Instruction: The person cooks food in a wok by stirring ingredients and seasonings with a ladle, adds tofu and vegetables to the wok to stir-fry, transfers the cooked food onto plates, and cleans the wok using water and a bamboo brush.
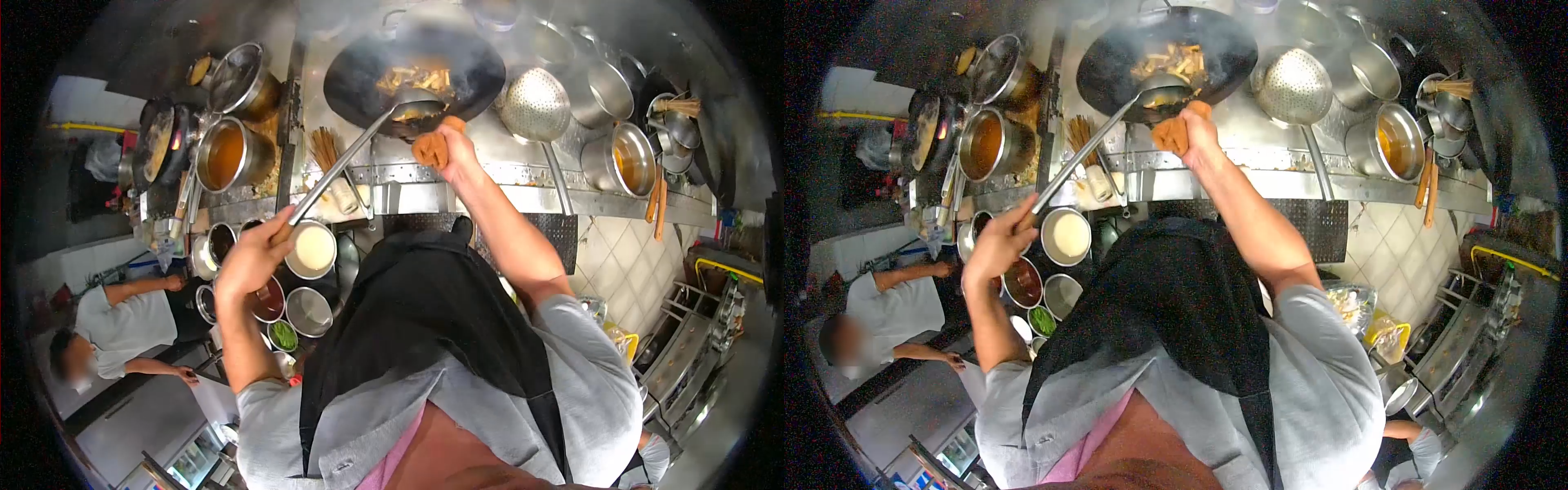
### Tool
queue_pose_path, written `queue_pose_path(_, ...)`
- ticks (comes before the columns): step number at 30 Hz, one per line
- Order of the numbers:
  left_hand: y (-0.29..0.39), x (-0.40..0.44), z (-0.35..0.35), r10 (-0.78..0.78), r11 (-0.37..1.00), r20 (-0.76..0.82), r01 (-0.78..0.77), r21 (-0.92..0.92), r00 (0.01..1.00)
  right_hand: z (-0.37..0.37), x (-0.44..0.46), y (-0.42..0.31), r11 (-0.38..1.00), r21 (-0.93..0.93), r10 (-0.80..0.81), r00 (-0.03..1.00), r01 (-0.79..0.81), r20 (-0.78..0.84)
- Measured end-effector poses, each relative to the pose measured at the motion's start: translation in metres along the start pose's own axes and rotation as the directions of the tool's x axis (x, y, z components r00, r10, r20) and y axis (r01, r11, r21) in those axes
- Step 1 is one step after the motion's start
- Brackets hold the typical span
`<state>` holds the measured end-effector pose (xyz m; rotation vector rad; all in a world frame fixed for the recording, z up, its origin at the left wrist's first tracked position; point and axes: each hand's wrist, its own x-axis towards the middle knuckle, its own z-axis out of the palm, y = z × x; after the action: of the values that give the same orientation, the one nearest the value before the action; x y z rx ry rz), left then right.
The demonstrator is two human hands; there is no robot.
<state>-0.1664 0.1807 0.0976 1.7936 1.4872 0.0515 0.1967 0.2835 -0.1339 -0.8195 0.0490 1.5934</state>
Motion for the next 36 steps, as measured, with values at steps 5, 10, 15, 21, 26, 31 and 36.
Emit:
queue_pose_path(5,0.001,0.06,0.031,0.07,0.977,-0.053,-0.058,0.205,0.996,0.004,-0.016,0.016,0.993,-0.112,0.036,0.996,-0.046,-0.086)
queue_pose_path(10,0.002,0.069,0.092,0.049,0.988,-0.255,-0.009,0.157,0.966,-0.08,-0.091,0.051,0.946,-0.297,0.111,0.991,-0.128,-0.074)
queue_pose_path(15,0.011,0.004,0.045,-0.034,0.999,-0.137,0.033,-0.008,0.99,-0.015,-0.082,0.004,0.972,-0.226,0.058,0.997,-0.067,-0.047)
queue_pose_path(21,0.011,0.073,0.096,0.098,0.932,-0.16,-0.034,0.361,0.982,-0.026,-0.03,0.017,0.966,-0.256,0.025,0.997,-0.041,-0.068)
queue_pose_path(26,0.025,0.026,0.078,0.012,0.995,-0.212,0.008,0.098,0.977,-0.061,-0.08,0.027,0.955,-0.289,0.068,0.998,-0.065,0.002)
queue_pose_path(31,0.034,0.008,0.018,-0.078,0.995,-0.124,0.085,0.06,0.989,-0.004,-0.005,-0.005,0.973,-0.229,-0.009,0.991,-0.021,-0.131)
queue_pose_path(36,0.025,0.134,0.054,0.06,0.968,-0.298,0.017,0.249,0.953,-0.038,0.058,0.007,0.981,-0.176,0.075,0.997,-0.077,-0.018)
